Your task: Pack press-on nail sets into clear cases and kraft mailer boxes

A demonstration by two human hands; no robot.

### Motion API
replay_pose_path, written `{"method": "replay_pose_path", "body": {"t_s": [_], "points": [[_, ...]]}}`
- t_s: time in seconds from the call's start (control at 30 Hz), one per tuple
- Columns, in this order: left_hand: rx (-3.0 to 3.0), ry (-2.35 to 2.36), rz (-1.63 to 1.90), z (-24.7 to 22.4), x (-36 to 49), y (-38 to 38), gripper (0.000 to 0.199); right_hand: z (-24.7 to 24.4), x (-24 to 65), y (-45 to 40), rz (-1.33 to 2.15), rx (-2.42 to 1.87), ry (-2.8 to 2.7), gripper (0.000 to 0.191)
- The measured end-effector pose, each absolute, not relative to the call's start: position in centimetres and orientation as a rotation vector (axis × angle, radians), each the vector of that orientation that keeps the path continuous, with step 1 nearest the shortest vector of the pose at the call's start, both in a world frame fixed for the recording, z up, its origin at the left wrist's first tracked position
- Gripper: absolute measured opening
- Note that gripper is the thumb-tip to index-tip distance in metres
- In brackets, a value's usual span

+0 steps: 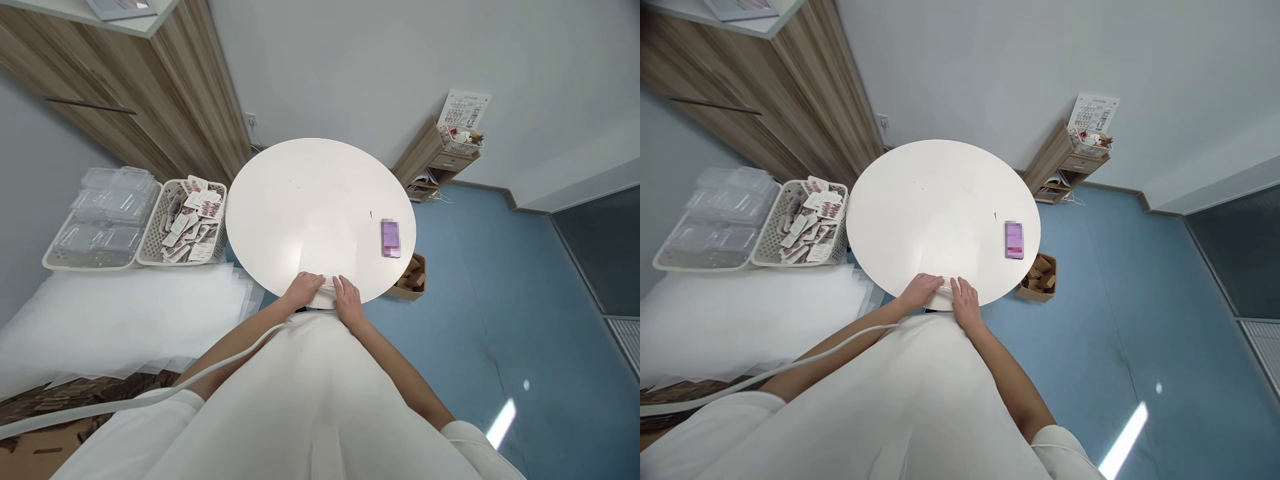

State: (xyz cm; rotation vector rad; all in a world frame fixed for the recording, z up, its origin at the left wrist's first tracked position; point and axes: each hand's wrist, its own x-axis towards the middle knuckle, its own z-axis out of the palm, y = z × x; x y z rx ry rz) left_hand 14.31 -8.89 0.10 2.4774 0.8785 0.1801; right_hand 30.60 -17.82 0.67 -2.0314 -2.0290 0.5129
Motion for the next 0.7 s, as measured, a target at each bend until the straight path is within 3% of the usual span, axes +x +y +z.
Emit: {"method": "replay_pose_path", "body": {"t_s": [0.2, 0.37, 0.7], "points": [[2.524, 0.894, 0.128, 0.7, 14.5, -8.9, 0.028, 0.5, 32.4, -17.0, 0.462, -2.013, -2.137, 0.04], [2.483, 0.915, 0.076, 1.7, 14.8, -8.4, 0.03, 1.4, 33.3, -16.4, 0.54, -1.991, -2.027, 0.036], [2.05, 0.942, 0.026, 2.2, 15.3, -3.9, 0.031, 3.0, 34.9, -11.9, 1.02, -2.013, -1.705, 0.026]]}}
